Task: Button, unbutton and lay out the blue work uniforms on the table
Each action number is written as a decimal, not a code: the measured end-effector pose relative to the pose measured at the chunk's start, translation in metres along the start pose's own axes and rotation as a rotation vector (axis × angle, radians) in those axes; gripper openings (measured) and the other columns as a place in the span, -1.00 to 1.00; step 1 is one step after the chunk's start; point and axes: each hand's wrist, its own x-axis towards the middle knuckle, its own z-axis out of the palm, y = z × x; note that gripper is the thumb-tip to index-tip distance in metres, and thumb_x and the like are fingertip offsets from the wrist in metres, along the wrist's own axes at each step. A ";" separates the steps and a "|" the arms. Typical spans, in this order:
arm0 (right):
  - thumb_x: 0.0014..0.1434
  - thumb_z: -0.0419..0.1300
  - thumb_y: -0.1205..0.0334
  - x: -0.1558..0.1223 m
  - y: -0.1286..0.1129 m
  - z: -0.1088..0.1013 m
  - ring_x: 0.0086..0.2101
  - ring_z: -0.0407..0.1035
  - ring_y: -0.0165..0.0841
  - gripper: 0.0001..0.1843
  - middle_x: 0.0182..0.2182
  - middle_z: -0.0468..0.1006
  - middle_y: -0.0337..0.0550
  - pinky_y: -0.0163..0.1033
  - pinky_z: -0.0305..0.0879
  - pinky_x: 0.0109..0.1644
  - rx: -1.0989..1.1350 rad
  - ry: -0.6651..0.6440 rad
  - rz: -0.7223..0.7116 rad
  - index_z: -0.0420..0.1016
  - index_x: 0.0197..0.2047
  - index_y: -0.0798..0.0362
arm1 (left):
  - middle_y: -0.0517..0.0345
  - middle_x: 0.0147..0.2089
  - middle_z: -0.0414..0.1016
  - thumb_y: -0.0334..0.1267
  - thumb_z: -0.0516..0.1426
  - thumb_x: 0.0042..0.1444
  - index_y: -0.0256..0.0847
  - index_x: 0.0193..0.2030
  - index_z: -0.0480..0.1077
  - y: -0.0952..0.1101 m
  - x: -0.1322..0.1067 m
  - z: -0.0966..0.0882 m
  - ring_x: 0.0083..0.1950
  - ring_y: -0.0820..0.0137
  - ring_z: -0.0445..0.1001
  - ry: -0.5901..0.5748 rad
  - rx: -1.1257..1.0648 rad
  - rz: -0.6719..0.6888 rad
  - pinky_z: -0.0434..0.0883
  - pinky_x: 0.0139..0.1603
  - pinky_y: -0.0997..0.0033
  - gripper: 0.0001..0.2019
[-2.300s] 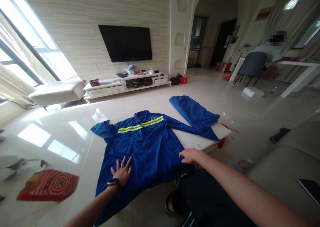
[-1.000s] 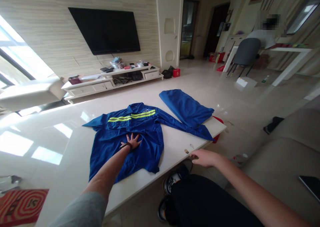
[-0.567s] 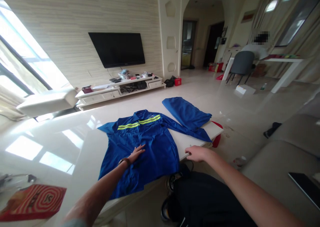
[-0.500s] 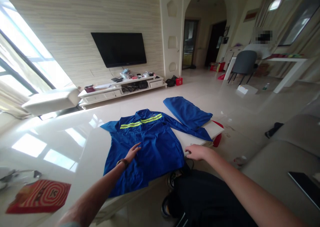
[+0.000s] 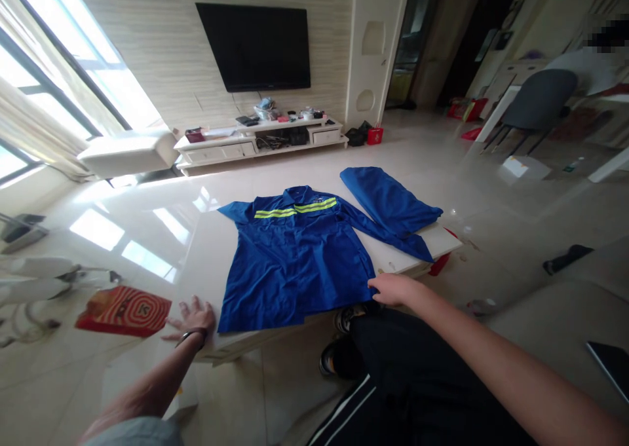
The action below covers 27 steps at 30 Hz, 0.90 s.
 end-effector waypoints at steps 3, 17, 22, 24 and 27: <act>0.23 0.19 0.31 0.019 -0.040 0.005 0.00 0.54 0.11 -0.67 0.00 0.62 0.25 0.07 0.43 0.00 -0.185 -0.033 -0.072 0.61 0.04 0.11 | -0.01 0.63 -0.08 0.06 -0.12 0.30 -0.02 0.54 0.08 0.004 -0.007 0.010 0.60 -0.28 -0.30 0.098 0.043 0.006 -0.12 0.39 -0.58 -0.31; 0.21 0.26 0.26 0.132 -0.148 0.102 0.12 0.36 -0.04 -0.22 0.21 0.35 0.05 -0.03 0.34 0.09 -0.067 0.224 -0.316 0.20 0.45 -0.31 | -0.03 0.60 0.01 0.03 -0.11 0.36 -0.06 0.51 0.16 0.010 -0.013 0.006 0.58 -0.24 -0.23 0.135 0.045 0.005 -0.11 0.40 -0.59 -0.37; 0.18 0.32 0.18 0.138 -0.139 0.129 0.03 0.35 -0.20 -0.60 0.01 0.47 -0.06 -0.16 0.31 0.14 0.299 0.422 -0.263 0.46 0.09 0.00 | -0.01 0.61 -0.03 0.01 -0.11 0.39 -0.10 0.51 0.14 0.010 -0.015 0.003 0.56 -0.26 -0.21 0.118 0.038 0.015 -0.12 0.38 -0.60 -0.40; 0.24 0.25 0.24 0.138 -0.136 0.134 0.00 0.37 -0.22 -0.77 -0.06 0.51 -0.09 -0.18 0.31 0.13 0.394 0.461 -0.242 0.47 -0.03 0.01 | 0.00 0.61 -0.06 0.00 -0.10 0.40 -0.11 0.51 0.12 0.010 -0.016 0.002 0.56 -0.25 -0.23 0.092 0.033 0.016 -0.14 0.38 -0.60 -0.40; 0.31 0.07 0.40 0.138 -0.138 0.133 -0.01 0.39 -0.24 -0.79 -0.13 0.57 -0.08 -0.22 0.29 0.14 0.422 0.504 -0.237 0.52 -0.13 0.01 | -0.03 0.61 -0.09 0.00 -0.11 0.42 -0.15 0.51 0.11 0.011 -0.018 0.000 0.55 -0.23 -0.23 0.080 0.017 0.024 -0.19 0.38 -0.58 -0.40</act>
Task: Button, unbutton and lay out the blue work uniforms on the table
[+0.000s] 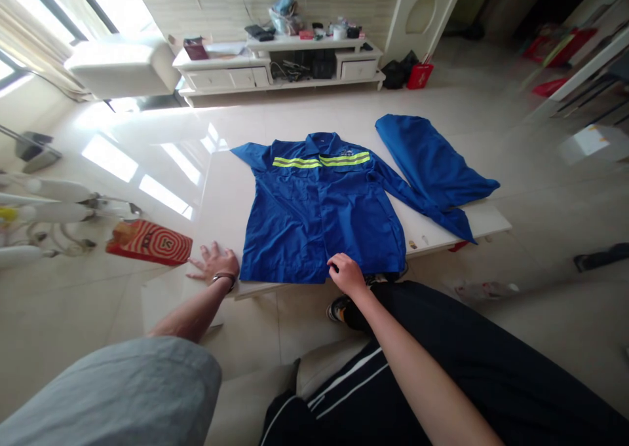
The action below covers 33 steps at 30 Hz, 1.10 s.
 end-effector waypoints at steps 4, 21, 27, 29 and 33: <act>0.34 0.01 0.43 0.006 -0.016 -0.001 0.01 0.40 -0.25 -0.66 -0.07 0.58 -0.05 -0.24 0.28 0.16 -0.020 0.105 -0.063 0.57 0.01 0.03 | -0.11 0.61 -0.09 0.01 -0.12 0.43 -0.19 0.52 0.11 0.001 -0.003 -0.001 0.55 -0.21 -0.25 0.014 -0.027 0.024 -0.25 0.37 -0.58 -0.40; 0.31 0.22 0.36 0.000 -0.008 0.026 -0.06 0.33 -0.25 -0.84 -0.11 0.51 -0.07 -0.17 0.27 -0.02 -0.211 -0.056 -0.273 0.65 -0.14 0.04 | 0.01 0.60 0.01 0.01 -0.09 0.36 -0.04 0.50 0.16 0.001 0.000 0.003 0.57 -0.19 -0.14 0.058 0.040 -0.018 -0.06 0.39 -0.59 -0.40; 0.30 0.20 0.41 -0.003 -0.008 0.035 -0.09 0.33 -0.22 -0.87 -0.14 0.52 -0.05 -0.17 0.27 -0.05 -0.336 0.011 -0.316 0.58 -0.20 0.06 | 0.00 0.60 0.01 0.05 -0.10 0.36 -0.04 0.49 0.17 -0.002 0.001 0.007 0.57 -0.25 -0.15 0.067 0.043 -0.008 -0.09 0.38 -0.63 -0.38; 0.32 0.16 0.43 -0.002 -0.008 0.033 -0.12 0.32 -0.21 -0.83 -0.18 0.51 -0.05 -0.16 0.28 -0.05 -0.362 0.048 -0.304 0.55 -0.25 0.06 | 0.01 0.60 0.01 0.06 -0.10 0.36 -0.05 0.49 0.17 -0.002 0.002 0.007 0.57 -0.25 -0.15 0.068 0.048 -0.007 -0.09 0.39 -0.61 -0.38; 0.35 0.08 0.45 0.005 -0.007 0.019 -0.14 0.31 -0.19 -0.76 -0.23 0.50 -0.02 -0.13 0.29 -0.02 -0.362 0.184 -0.210 0.53 -0.28 0.05 | 0.01 0.60 0.02 0.04 -0.11 0.36 -0.05 0.49 0.17 -0.001 0.001 0.006 0.57 -0.23 -0.16 0.068 0.046 -0.010 -0.11 0.40 -0.60 -0.39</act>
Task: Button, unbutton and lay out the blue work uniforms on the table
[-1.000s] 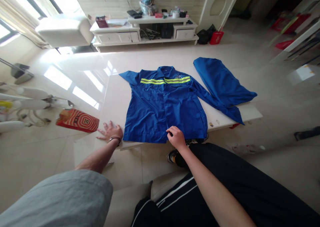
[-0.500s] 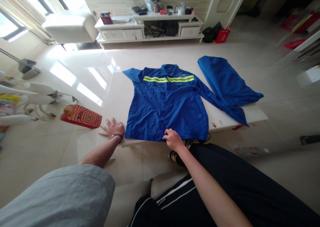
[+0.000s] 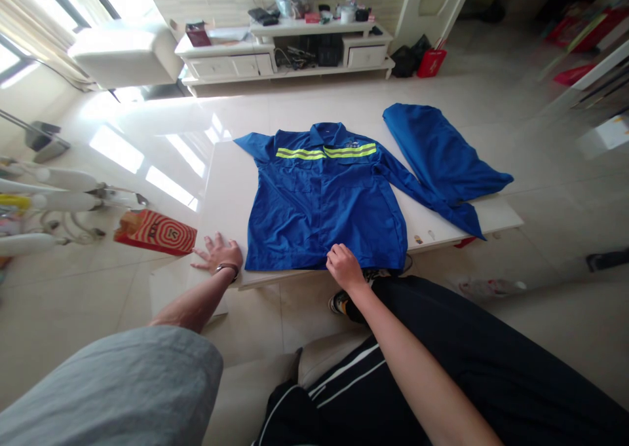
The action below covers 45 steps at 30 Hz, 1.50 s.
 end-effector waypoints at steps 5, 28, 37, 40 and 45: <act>0.31 0.07 0.48 0.006 0.010 -0.009 -0.12 0.32 -0.18 -0.77 -0.22 0.49 -0.02 -0.15 0.30 0.02 0.140 0.075 0.126 0.49 -0.28 0.04 | 0.01 0.60 0.00 0.06 -0.10 0.35 -0.05 0.51 0.15 0.001 0.000 -0.002 0.58 -0.24 -0.20 -0.028 0.006 -0.018 -0.19 0.42 -0.58 -0.37; 0.27 0.23 0.37 0.002 0.003 0.015 -0.13 0.43 -0.27 -0.89 -0.23 0.62 -0.16 -0.23 0.31 0.00 0.325 -0.038 0.265 0.58 -0.25 -0.01 | 0.03 0.61 -0.01 0.07 -0.11 0.36 -0.02 0.50 0.14 0.001 0.001 -0.001 0.58 -0.24 -0.20 -0.034 0.022 -0.012 -0.14 0.43 -0.55 -0.38; 0.30 0.24 0.35 0.001 -0.004 0.008 -0.09 0.42 -0.24 -0.88 -0.19 0.62 -0.10 -0.21 0.31 0.02 0.221 -0.155 0.153 0.63 -0.17 0.01 | 0.03 0.60 0.00 0.06 -0.10 0.37 -0.03 0.50 0.16 0.003 -0.001 -0.003 0.58 -0.23 -0.17 -0.022 0.028 -0.016 -0.12 0.43 -0.55 -0.39; 0.39 0.18 0.27 0.000 -0.004 0.009 -0.12 0.42 -0.23 -0.86 -0.22 0.60 -0.07 -0.19 0.29 -0.01 0.144 -0.146 0.184 0.59 -0.18 0.04 | 0.02 0.60 0.00 0.05 -0.10 0.37 -0.04 0.50 0.16 0.003 0.000 -0.002 0.58 -0.23 -0.17 -0.026 0.026 -0.013 -0.13 0.43 -0.55 -0.39; 0.43 0.14 0.26 0.001 -0.003 0.009 -0.12 0.38 -0.22 -0.78 -0.20 0.57 -0.04 -0.17 0.28 -0.01 0.098 -0.128 0.160 0.58 -0.23 0.05 | 0.02 0.61 -0.01 0.05 -0.11 0.38 -0.04 0.50 0.15 0.002 0.000 0.000 0.58 -0.24 -0.18 -0.023 0.039 -0.010 -0.12 0.43 -0.54 -0.39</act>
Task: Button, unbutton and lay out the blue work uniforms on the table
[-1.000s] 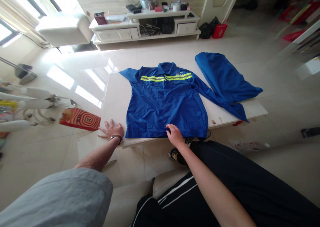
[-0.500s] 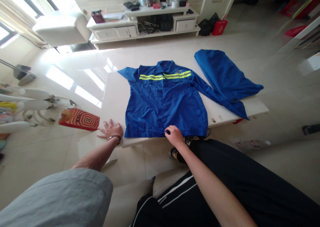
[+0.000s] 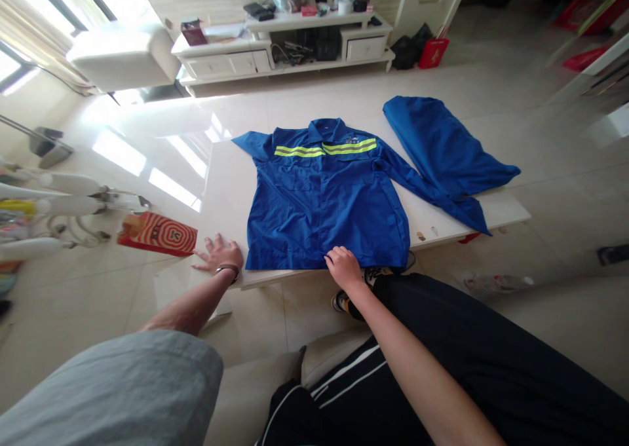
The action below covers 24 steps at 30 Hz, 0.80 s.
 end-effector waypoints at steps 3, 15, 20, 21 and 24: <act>0.42 0.13 0.31 0.001 -0.001 0.000 -0.09 0.36 -0.23 -0.79 -0.19 0.56 -0.05 -0.20 0.30 0.03 0.030 -0.023 -0.092 0.58 -0.22 0.05 | 0.00 0.60 0.00 0.03 -0.10 0.37 -0.04 0.50 0.15 0.001 -0.001 -0.001 0.58 -0.21 -0.16 0.004 0.016 -0.002 -0.09 0.43 -0.52 -0.39; 0.31 0.17 0.43 0.000 -0.003 0.002 -0.09 0.37 -0.23 -0.83 -0.20 0.57 -0.09 -0.20 0.29 0.04 0.060 -0.038 -0.117 0.57 -0.16 0.03 | 0.02 0.59 0.03 0.05 -0.12 0.36 -0.01 0.48 0.17 -0.002 0.002 0.003 0.58 -0.19 -0.16 0.032 -0.016 0.005 -0.09 0.42 -0.51 -0.40; 0.31 0.16 0.41 -0.002 -0.004 0.004 -0.09 0.35 -0.19 -0.83 -0.20 0.55 -0.05 -0.15 0.26 0.01 -0.015 -0.030 -0.144 0.58 -0.18 0.04 | -0.01 0.60 0.02 0.05 -0.13 0.36 -0.03 0.49 0.16 -0.001 0.001 0.001 0.58 -0.20 -0.16 0.018 -0.011 0.003 -0.06 0.40 -0.53 -0.39; 0.32 0.15 0.40 -0.002 -0.004 0.005 -0.09 0.34 -0.18 -0.83 -0.21 0.55 -0.05 -0.15 0.26 0.01 -0.025 -0.035 -0.153 0.58 -0.19 0.04 | 0.00 0.60 0.02 0.06 -0.12 0.36 -0.02 0.49 0.16 0.000 0.000 0.000 0.58 -0.20 -0.16 0.015 -0.008 0.001 -0.07 0.41 -0.53 -0.39; 0.35 0.12 0.42 -0.002 -0.004 0.005 -0.09 0.35 -0.18 -0.80 -0.18 0.55 -0.03 -0.15 0.25 0.01 -0.031 -0.051 -0.163 0.57 -0.16 0.05 | 0.01 0.60 0.02 0.07 -0.12 0.35 -0.01 0.48 0.18 0.001 -0.001 -0.002 0.57 -0.20 -0.14 0.013 -0.003 -0.005 -0.09 0.43 -0.51 -0.39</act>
